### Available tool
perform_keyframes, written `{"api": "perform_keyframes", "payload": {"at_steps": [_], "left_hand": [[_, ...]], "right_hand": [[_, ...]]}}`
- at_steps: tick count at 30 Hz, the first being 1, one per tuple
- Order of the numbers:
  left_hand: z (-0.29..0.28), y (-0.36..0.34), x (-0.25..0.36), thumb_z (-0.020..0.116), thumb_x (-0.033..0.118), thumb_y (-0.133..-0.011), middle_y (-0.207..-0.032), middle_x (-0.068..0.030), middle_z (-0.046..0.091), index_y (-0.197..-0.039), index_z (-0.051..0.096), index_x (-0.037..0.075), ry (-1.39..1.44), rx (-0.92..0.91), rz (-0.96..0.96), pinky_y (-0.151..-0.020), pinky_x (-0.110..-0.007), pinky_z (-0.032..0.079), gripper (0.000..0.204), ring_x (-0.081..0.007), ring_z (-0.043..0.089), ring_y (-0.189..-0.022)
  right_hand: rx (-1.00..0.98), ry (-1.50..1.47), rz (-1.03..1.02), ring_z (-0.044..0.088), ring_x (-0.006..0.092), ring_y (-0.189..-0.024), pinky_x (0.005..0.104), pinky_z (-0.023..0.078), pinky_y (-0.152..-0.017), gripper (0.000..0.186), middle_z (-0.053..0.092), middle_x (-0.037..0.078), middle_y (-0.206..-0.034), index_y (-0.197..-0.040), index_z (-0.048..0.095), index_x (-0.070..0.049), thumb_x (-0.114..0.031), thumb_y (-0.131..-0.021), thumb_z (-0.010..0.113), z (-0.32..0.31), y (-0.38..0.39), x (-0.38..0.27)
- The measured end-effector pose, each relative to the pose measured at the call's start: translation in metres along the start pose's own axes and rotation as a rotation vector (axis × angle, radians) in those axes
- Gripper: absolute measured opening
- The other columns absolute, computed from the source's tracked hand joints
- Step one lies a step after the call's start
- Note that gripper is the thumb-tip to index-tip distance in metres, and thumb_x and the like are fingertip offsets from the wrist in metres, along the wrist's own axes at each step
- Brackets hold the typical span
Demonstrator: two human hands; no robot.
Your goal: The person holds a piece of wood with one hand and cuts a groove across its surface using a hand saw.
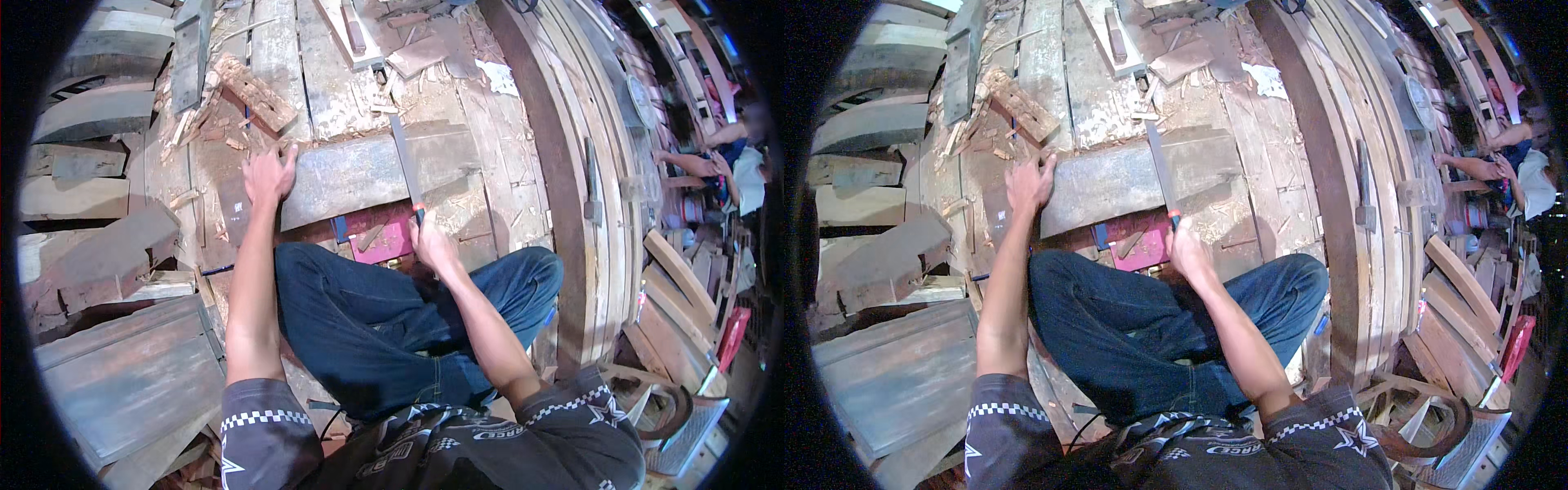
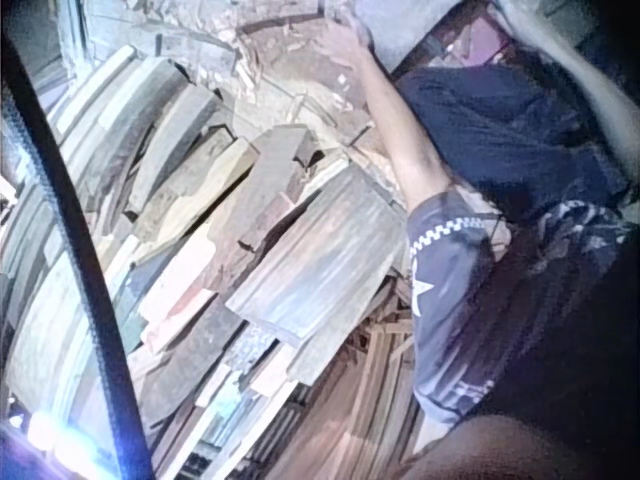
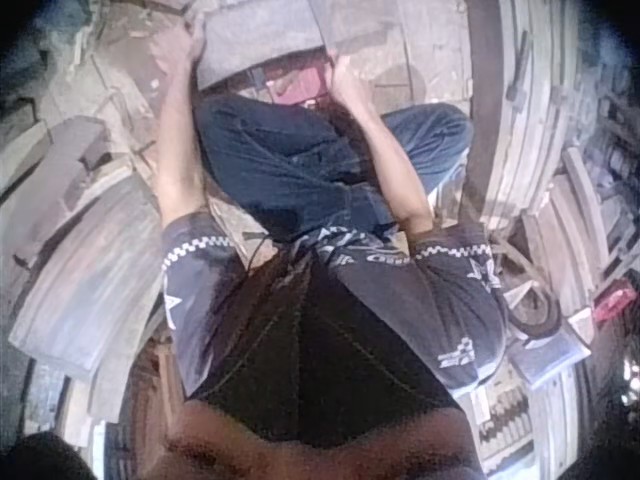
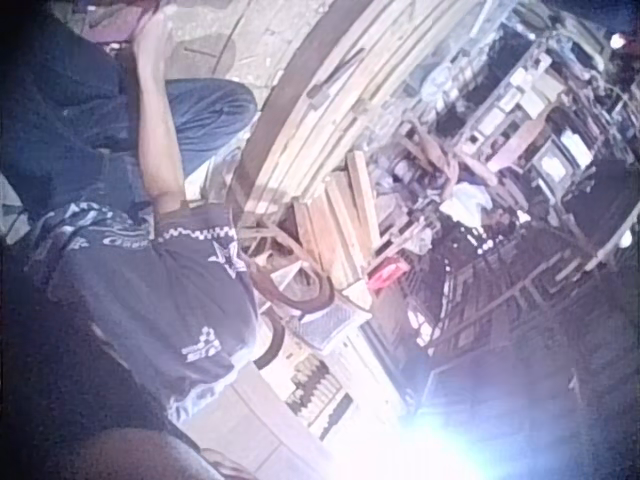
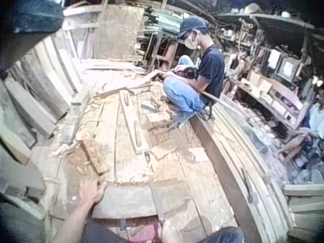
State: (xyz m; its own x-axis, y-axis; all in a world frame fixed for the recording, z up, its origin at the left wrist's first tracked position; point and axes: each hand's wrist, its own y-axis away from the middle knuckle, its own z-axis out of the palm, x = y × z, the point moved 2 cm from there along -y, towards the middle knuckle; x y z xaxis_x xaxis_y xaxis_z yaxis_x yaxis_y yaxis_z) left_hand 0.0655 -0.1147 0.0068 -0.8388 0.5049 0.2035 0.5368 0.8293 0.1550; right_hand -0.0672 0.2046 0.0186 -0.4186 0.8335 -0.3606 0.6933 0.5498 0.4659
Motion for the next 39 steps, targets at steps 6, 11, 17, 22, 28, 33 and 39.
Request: {"api": "perform_keyframes", "payload": {"at_steps": [6,11,17,22,28,33,39], "left_hand": [[0.002,0.002,-0.007,0.039,0.059,-0.092,-0.121,-0.0197,0.063,-0.128,0.061,0.009,-0.015,0.014,-0.022,-0.111,-0.048,0.025,0.065,-0.0338,0.052,-0.122],[-0.008,0.003,0.006,0.040,0.058,-0.092,-0.114,-0.0229,0.065,-0.124,0.063,0.008,0.009,-0.025,-0.013,-0.108,-0.047,0.029,0.064,-0.0339,0.054,-0.118],[-0.002,0.007,-0.004,0.039,0.057,-0.094,-0.114,-0.0217,0.065,-0.118,0.065,0.008,-0.017,0.030,0.018,-0.103,-0.049,0.035,0.061,-0.0344,0.059,-0.110],[0.002,0.002,-0.005,0.038,0.057,-0.095,-0.118,-0.0195,0.064,-0.122,0.063,0.009,-0.051,0.037,0.030,-0.108,-0.050,0.031,0.060,-0.0336,0.057,-0.115],[-0.004,0.002,0.003,0.038,0.057,-0.094,-0.113,-0.0208,0.065,-0.119,0.064,0.007,-0.065,0.024,0.013,-0.106,-0.049,0.033,0.061,-0.0333,0.057,-0.114],[-0.003,0.007,-0.005,0.037,0.058,-0.094,-0.116,-0.0221,0.065,-0.124,0.062,0.006,-0.053,0.007,-0.016,-0.106,-0.048,0.031,0.065,-0.0333,0.054,-0.119],[0.000,0.003,0.001,0.037,0.058,-0.094,-0.116,-0.0225,0.064,-0.124,0.062,0.006,-0.037,0.025,0.009,-0.107,-0.049,0.031,0.065,-0.0350,0.055,-0.117]], "right_hand": [[-0.105,0.025,-0.002,0.063,0.0513,-0.087,0.0586,0.048,-0.078,0.035,0.065,0.033,-0.086,-0.108,0.041,0.004,-0.028,-0.095,0.047,0.000,0.034,0.013],[-0.096,-0.034,0.003,0.062,0.0518,-0.087,0.0591,0.048,-0.078,0.037,0.064,0.035,-0.088,-0.112,0.039,0.004,-0.030,-0.096,0.046,0.007,0.005,0.016],[-0.063,0.037,-0.062,0.063,0.0517,-0.081,0.0601,0.049,-0.070,0.037,0.064,0.034,-0.081,-0.114,0.039,0.002,-0.030,-0.097,0.046,0.003,0.006,0.008],[-0.156,0.025,-0.013,0.063,0.0515,-0.081,0.0570,0.050,-0.074,0.057,0.064,0.035,-0.083,-0.128,0.027,0.015,-0.029,-0.096,0.047,0.014,0.040,0.014],[-0.080,0.019,-0.058,0.063,0.0508,-0.081,0.0588,0.049,-0.071,0.039,0.063,0.033,-0.085,-0.113,0.037,0.006,-0.028,-0.096,0.045,0.002,0.000,-0.002],[-0.108,0.012,-0.034,0.064,0.0501,-0.077,0.0591,0.049,-0.071,0.042,0.065,0.032,-0.080,-0.117,0.037,0.007,-0.029,-0.096,0.045,0.012,0.047,0.020],[-0.080,-0.040,-0.027,0.064,0.0503,-0.079,0.0594,0.049,-0.072,0.038,0.064,0.033,-0.081,-0.112,0.038,0.006,-0.028,-0.096,0.045,0.003,0.010,0.004]]}}
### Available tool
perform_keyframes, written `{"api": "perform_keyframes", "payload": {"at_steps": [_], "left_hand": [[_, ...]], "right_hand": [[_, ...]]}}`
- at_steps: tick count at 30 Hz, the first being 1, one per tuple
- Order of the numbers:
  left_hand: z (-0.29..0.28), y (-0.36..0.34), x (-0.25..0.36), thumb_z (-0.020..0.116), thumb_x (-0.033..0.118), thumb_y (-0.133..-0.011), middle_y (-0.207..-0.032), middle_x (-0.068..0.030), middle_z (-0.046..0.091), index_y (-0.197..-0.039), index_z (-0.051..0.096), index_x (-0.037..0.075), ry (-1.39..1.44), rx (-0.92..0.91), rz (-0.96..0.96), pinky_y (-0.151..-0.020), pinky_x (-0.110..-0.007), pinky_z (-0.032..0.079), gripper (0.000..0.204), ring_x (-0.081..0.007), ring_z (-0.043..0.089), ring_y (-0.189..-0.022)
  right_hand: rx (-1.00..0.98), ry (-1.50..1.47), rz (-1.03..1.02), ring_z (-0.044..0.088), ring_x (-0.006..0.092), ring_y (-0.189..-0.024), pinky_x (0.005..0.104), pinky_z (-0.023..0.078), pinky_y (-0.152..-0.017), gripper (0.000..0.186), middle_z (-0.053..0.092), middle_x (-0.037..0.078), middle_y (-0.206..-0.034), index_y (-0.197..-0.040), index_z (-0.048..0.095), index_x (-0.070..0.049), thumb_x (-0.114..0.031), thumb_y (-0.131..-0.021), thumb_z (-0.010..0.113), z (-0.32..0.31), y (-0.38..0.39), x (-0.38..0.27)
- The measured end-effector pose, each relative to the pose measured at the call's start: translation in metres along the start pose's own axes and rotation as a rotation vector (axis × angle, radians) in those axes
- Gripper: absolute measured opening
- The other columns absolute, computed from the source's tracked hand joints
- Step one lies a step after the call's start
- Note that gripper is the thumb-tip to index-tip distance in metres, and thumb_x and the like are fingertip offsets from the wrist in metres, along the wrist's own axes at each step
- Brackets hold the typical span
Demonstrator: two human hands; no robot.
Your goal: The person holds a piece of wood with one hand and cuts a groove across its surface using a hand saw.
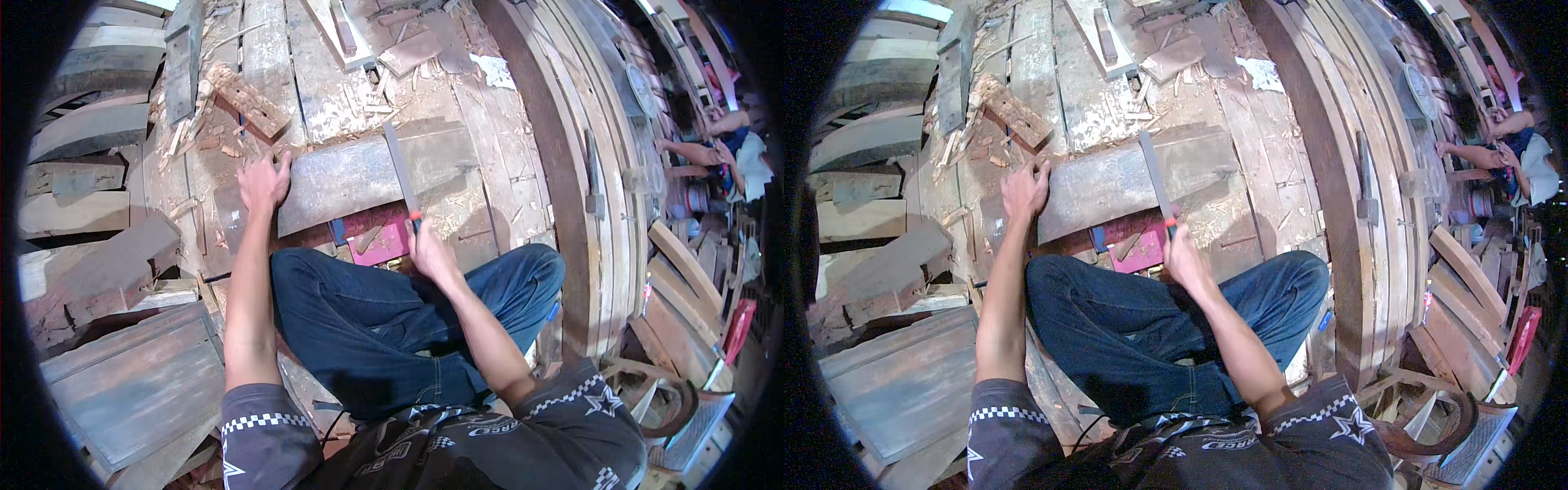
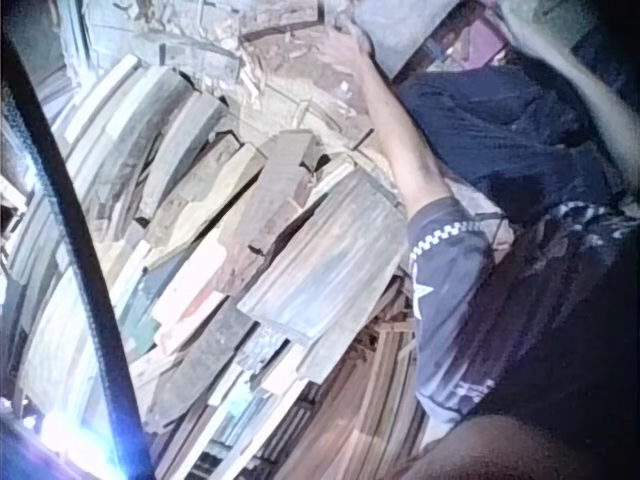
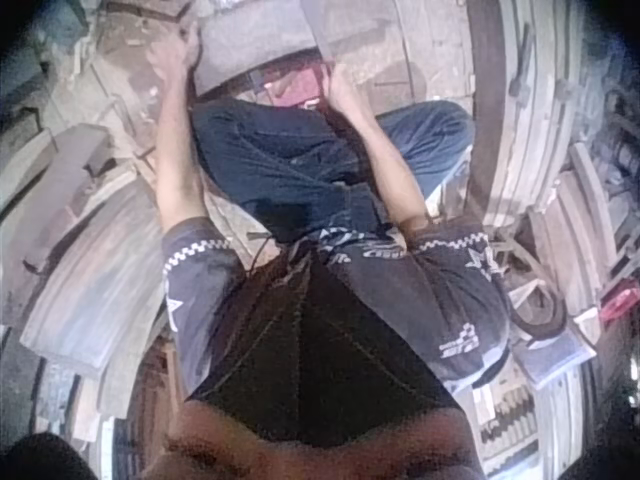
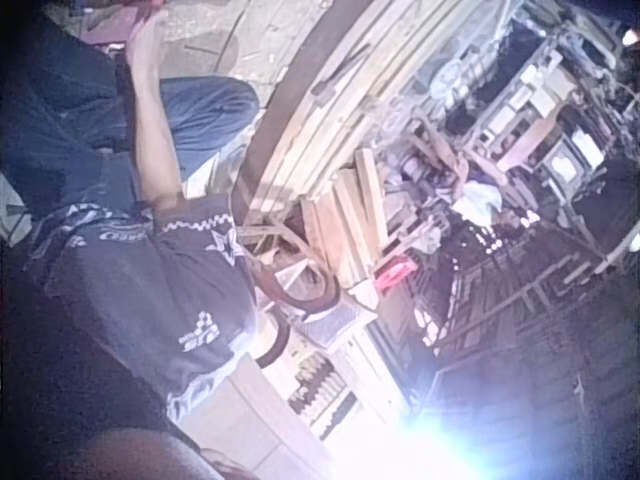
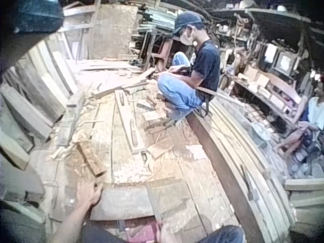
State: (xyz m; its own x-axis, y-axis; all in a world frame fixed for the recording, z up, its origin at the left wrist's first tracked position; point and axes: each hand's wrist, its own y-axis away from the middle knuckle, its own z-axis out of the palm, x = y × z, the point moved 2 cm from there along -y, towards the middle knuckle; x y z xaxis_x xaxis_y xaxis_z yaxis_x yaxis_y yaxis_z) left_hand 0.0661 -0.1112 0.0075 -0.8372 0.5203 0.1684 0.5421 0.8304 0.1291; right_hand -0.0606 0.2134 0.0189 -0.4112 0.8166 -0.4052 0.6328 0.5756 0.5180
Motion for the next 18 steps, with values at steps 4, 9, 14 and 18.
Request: {"api": "perform_keyframes", "payload": {"at_steps": [4,9,14,18], "left_hand": [[-0.002,0.000,-0.003,0.038,0.057,-0.095,-0.110,-0.0222,0.066,-0.121,0.064,0.007,-0.017,0.031,-0.008,-0.106,-0.050,0.032,0.063,-0.0358,0.058,-0.113],[-0.001,-0.001,-0.002,0.038,0.057,-0.095,-0.111,-0.0217,0.066,-0.121,0.064,0.007,-0.009,0.025,0.009,-0.107,-0.049,0.031,0.062,-0.0357,0.058,-0.112],[-0.004,0.000,0.002,0.039,0.056,-0.094,-0.112,-0.0206,0.066,-0.118,0.065,0.007,0.000,0.016,0.004,-0.106,-0.049,0.032,0.061,-0.0345,0.057,-0.114],[-0.007,0.000,-0.001,0.039,0.056,-0.093,-0.115,-0.0201,0.065,-0.119,0.065,0.007,0.007,-0.040,-0.026,-0.106,-0.049,0.031,0.061,-0.0334,0.056,-0.115]], "right_hand": [[0.011,0.051,0.027,0.064,0.0496,-0.080,0.0582,0.049,-0.071,0.035,0.064,0.033,-0.081,-0.110,0.040,0.004,-0.027,-0.095,0.045,-0.004,-0.008,-0.008],[-0.046,0.020,0.031,0.064,0.0507,-0.082,0.0596,0.048,-0.075,0.041,0.064,0.034,-0.084,-0.117,0.035,0.005,-0.027,-0.095,0.047,0.008,0.026,0.012],[0.000,0.037,0.028,0.064,0.0504,-0.083,0.0595,0.049,-0.074,0.036,0.065,0.033,-0.085,-0.110,0.039,0.003,-0.029,-0.096,0.046,0.000,-0.012,-0.002],[0.042,0.023,-0.061,0.063,0.0517,-0.081,0.0591,0.049,-0.071,0.034,0.064,0.033,-0.084,-0.110,0.040,0.004,-0.026,-0.095,0.047,0.003,-0.003,0.006]]}}
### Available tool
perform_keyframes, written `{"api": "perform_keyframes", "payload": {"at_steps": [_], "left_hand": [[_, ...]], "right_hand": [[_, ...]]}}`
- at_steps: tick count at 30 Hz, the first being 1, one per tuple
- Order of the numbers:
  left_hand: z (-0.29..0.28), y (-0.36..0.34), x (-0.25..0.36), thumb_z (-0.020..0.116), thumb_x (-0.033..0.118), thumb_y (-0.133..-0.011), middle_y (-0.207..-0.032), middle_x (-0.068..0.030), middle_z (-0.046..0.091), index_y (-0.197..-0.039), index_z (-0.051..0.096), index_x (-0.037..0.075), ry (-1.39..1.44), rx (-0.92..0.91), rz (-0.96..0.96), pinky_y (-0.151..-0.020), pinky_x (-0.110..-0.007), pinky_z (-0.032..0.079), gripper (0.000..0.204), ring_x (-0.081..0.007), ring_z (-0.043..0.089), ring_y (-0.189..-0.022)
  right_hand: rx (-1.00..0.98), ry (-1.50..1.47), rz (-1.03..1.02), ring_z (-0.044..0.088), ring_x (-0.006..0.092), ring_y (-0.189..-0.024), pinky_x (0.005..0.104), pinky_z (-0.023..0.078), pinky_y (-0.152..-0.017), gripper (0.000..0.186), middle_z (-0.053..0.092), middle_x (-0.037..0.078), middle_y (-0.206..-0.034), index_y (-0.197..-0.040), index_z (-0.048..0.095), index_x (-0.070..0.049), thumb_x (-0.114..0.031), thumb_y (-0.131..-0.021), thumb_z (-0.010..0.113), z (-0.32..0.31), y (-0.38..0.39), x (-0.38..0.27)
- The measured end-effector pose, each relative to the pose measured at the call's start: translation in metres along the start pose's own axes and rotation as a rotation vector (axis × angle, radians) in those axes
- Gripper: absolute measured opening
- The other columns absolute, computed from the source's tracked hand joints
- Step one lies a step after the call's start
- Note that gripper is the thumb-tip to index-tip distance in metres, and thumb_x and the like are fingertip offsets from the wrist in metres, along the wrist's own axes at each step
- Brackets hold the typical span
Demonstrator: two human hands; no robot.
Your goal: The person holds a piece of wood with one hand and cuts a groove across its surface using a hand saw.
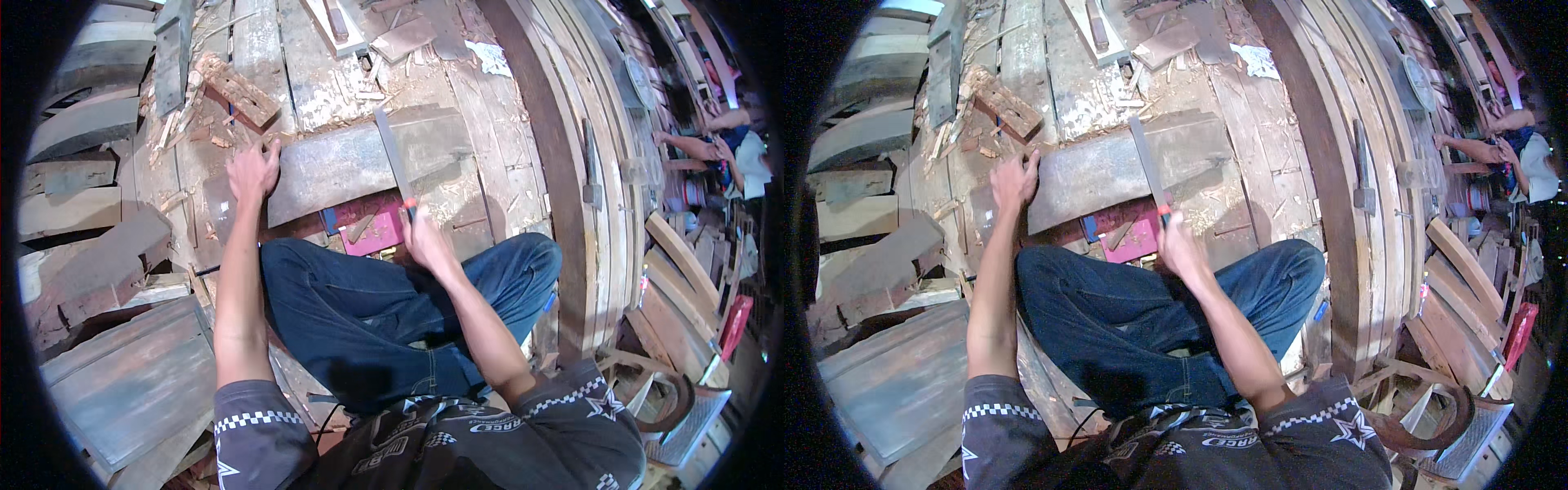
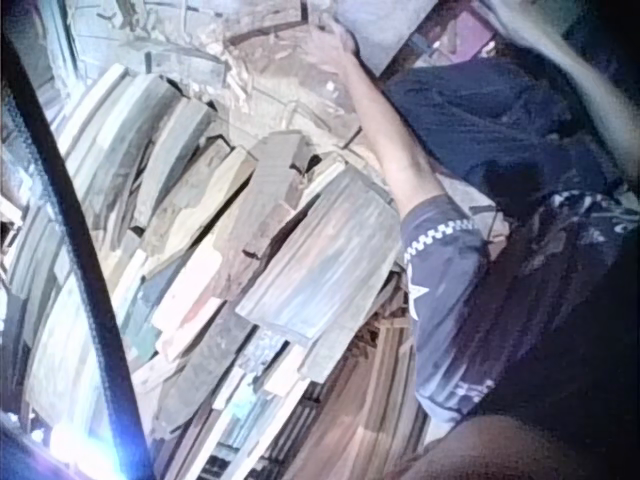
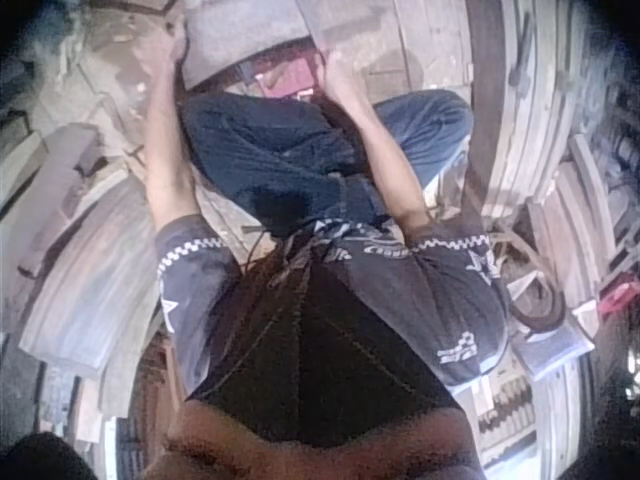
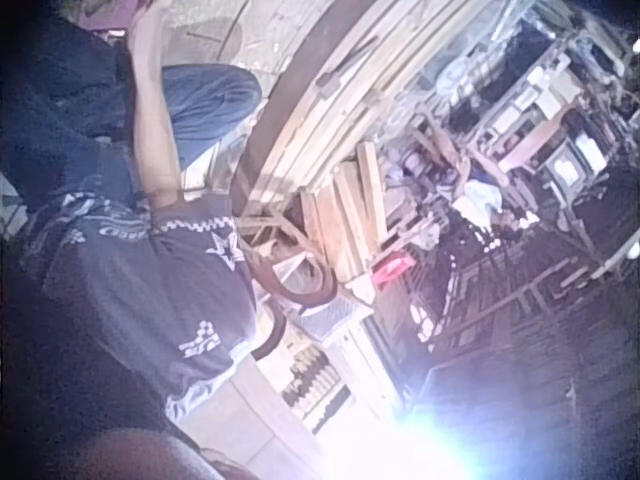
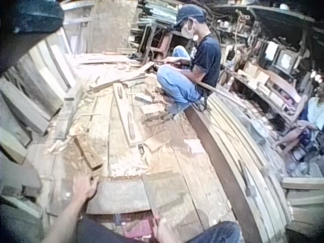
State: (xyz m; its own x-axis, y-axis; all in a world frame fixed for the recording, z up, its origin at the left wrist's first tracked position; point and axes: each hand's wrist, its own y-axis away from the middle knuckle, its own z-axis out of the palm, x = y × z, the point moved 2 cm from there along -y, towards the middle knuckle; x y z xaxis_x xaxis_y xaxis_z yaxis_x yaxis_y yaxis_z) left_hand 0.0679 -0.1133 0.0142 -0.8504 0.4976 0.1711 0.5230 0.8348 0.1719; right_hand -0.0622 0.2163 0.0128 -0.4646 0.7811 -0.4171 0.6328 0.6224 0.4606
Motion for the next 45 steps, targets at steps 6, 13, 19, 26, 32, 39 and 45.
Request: {"api": "perform_keyframes", "payload": {"at_steps": [6,13,19,26,32,39,45], "left_hand": [[0.004,0.000,-0.002,0.039,0.056,-0.094,-0.116,-0.0198,0.065,-0.119,0.065,0.007,-0.043,0.026,0.009,-0.105,-0.049,0.031,0.061,-0.0325,0.056,-0.116],[0.008,-0.003,-0.002,0.039,0.056,-0.094,-0.116,-0.0191,0.065,-0.121,0.064,0.008,-0.004,0.012,0.024,-0.105,-0.049,0.031,0.061,-0.0331,0.055,-0.118],[0.006,-0.001,-0.001,0.038,0.057,-0.094,-0.114,-0.0198,0.066,-0.122,0.064,0.008,-0.048,-0.018,0.004,-0.106,-0.049,0.031,0.061,-0.0341,0.055,-0.117],[0.008,-0.003,-0.004,0.038,0.057,-0.094,-0.112,-0.0208,0.067,-0.125,0.063,0.010,-0.040,-0.058,-0.016,-0.105,-0.050,0.032,0.062,-0.0344,0.057,-0.115],[0.004,-0.004,0.002,0.039,0.057,-0.093,-0.120,-0.0185,0.064,-0.125,0.062,0.009,0.015,-0.056,-0.011,-0.110,-0.049,0.028,0.062,-0.0343,0.052,-0.122],[0.007,-0.003,-0.005,0.040,0.057,-0.093,-0.112,-0.0204,0.067,-0.123,0.063,0.008,-0.026,-0.061,-0.013,-0.105,-0.048,0.032,0.062,-0.0336,0.057,-0.115],[0.009,-0.006,-0.005,0.040,0.059,-0.093,-0.111,-0.0227,0.066,-0.126,0.062,0.011,-0.034,-0.013,0.013,-0.105,-0.049,0.033,0.062,-0.0346,0.058,-0.114]], "right_hand": [[-0.049,-0.008,0.081,0.064,0.0504,-0.081,0.0588,0.049,-0.071,0.040,0.064,0.034,-0.082,-0.115,0.037,0.006,-0.027,-0.095,0.048,0.002,0.024,-0.003],[0.015,0.044,0.026,0.064,0.0504,-0.077,0.0596,0.049,-0.070,0.038,0.064,0.033,-0.079,-0.109,0.040,0.007,-0.028,-0.095,0.047,-0.004,-0.008,-0.007],[-0.041,0.030,0.094,0.065,0.0485,-0.075,0.0569,0.050,-0.069,0.037,0.065,0.030,-0.077,-0.110,0.038,0.008,-0.025,-0.095,0.045,0.006,0.033,-0.002],[0.050,0.078,-0.019,0.064,0.0491,-0.076,0.0568,0.051,-0.069,0.038,0.065,0.030,-0.078,-0.112,0.039,0.008,-0.025,-0.094,0.047,-0.007,0.013,-0.010],[-0.079,0.014,0.091,0.064,0.0499,-0.076,0.0587,0.050,-0.068,0.035,0.063,0.033,-0.079,-0.108,0.038,0.007,-0.024,-0.094,0.048,0.004,0.035,0.004],[-0.040,0.072,0.038,0.064,0.0496,-0.079,0.0576,0.050,-0.072,0.038,0.064,0.034,-0.082,-0.109,0.038,0.008,-0.026,-0.094,0.046,-0.002,0.006,-0.006],[-0.083,0.065,0.100,0.064,0.0497,-0.076,0.0593,0.050,-0.068,0.039,0.064,0.032,-0.078,-0.111,0.037,0.007,-0.027,-0.095,0.047,0.010,0.042,0.013]]}}
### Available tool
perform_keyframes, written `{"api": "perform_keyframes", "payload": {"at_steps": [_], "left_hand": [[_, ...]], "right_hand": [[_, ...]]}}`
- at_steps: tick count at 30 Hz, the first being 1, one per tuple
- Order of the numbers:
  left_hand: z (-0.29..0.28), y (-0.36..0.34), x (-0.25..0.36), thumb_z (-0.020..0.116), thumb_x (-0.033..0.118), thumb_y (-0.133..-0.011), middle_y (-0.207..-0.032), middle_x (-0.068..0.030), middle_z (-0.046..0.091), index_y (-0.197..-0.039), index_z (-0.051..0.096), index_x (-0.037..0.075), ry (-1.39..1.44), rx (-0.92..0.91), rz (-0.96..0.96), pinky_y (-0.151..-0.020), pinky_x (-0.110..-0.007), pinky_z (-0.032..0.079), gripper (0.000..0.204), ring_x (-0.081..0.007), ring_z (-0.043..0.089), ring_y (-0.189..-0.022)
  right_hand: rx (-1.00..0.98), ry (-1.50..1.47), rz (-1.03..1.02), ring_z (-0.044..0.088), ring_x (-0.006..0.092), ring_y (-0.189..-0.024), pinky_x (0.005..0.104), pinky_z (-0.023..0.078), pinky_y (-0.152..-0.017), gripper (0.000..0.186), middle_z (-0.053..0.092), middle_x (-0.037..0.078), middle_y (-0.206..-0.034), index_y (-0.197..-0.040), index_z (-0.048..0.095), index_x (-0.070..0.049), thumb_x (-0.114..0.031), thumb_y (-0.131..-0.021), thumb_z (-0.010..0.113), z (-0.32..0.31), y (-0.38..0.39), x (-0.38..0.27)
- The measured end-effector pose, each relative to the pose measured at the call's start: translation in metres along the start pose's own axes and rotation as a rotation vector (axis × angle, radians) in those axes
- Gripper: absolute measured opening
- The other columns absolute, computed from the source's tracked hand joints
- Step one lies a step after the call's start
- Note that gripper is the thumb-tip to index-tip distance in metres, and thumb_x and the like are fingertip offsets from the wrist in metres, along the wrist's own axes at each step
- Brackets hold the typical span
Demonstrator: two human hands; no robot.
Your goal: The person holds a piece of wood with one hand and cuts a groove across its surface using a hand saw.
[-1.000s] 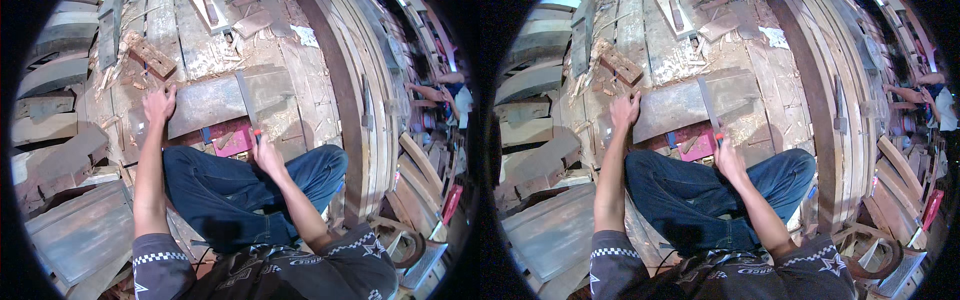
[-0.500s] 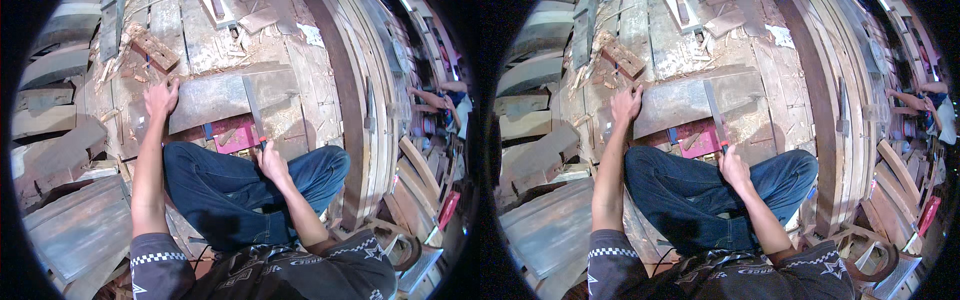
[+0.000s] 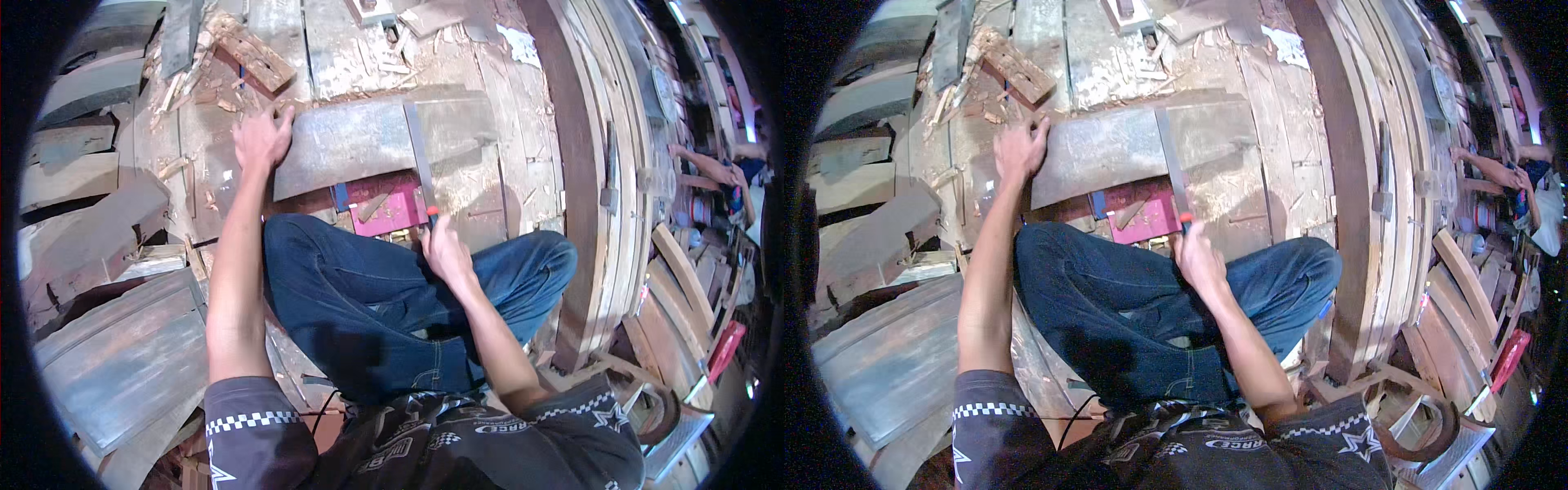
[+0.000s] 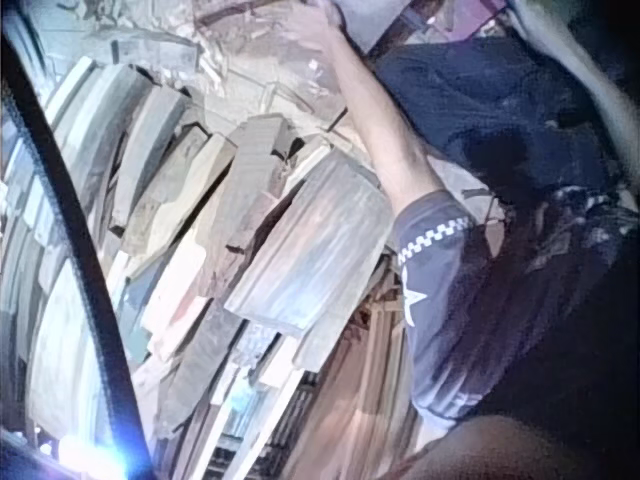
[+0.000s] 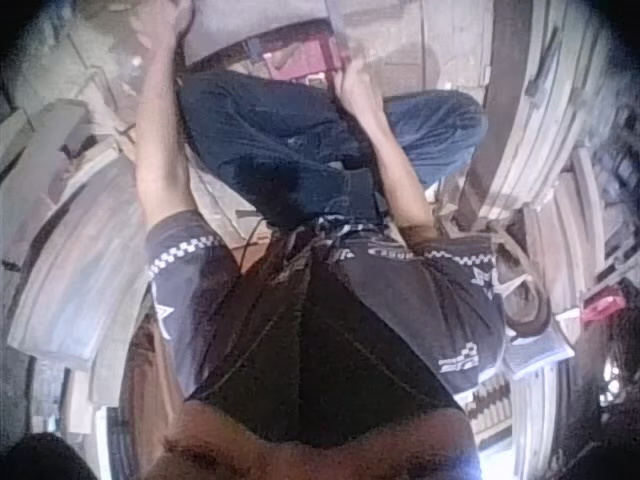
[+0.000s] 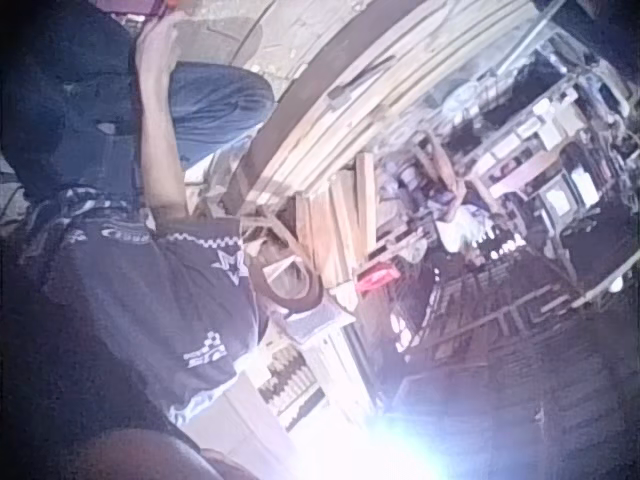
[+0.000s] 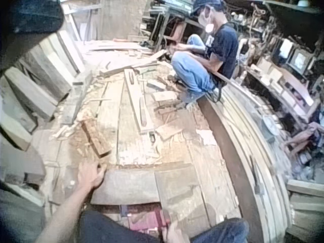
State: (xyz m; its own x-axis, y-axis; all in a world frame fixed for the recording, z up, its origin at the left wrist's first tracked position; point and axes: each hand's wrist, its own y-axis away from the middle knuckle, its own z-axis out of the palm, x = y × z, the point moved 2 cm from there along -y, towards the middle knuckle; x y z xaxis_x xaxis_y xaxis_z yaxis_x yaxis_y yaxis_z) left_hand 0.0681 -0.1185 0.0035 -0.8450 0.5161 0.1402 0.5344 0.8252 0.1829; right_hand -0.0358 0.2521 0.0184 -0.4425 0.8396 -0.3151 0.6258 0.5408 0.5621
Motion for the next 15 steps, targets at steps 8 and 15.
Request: {"api": "perform_keyframes", "payload": {"at_steps": [8,15], "left_hand": [[0.007,0.002,-0.011,0.038,0.059,-0.094,-0.115,-0.0196,0.065,-0.119,0.065,0.009,0.018,0.049,-0.002,-0.105,-0.051,0.033,0.062,-0.0342,0.058,-0.113],[0.006,-0.004,0.002,0.038,0.059,-0.094,-0.118,-0.0192,0.064,-0.125,0.062,0.011,0.016,0.055,0.037,-0.104,-0.050,0.033,0.062,-0.0330,0.056,-0.117]], "right_hand": [[-0.039,0.020,-0.049,0.064,0.0507,-0.078,0.0589,0.050,-0.070,0.037,0.063,0.034,-0.082,-0.111,0.037,0.007,-0.024,-0.094,0.048,-0.017,-0.001,-0.018],[0.053,-0.004,-0.048,0.064,0.0493,-0.079,0.0570,0.050,-0.071,0.038,0.064,0.033,-0.079,-0.111,0.037,0.008,-0.025,-0.094,0.047,-0.019,-0.039,-0.024]]}}
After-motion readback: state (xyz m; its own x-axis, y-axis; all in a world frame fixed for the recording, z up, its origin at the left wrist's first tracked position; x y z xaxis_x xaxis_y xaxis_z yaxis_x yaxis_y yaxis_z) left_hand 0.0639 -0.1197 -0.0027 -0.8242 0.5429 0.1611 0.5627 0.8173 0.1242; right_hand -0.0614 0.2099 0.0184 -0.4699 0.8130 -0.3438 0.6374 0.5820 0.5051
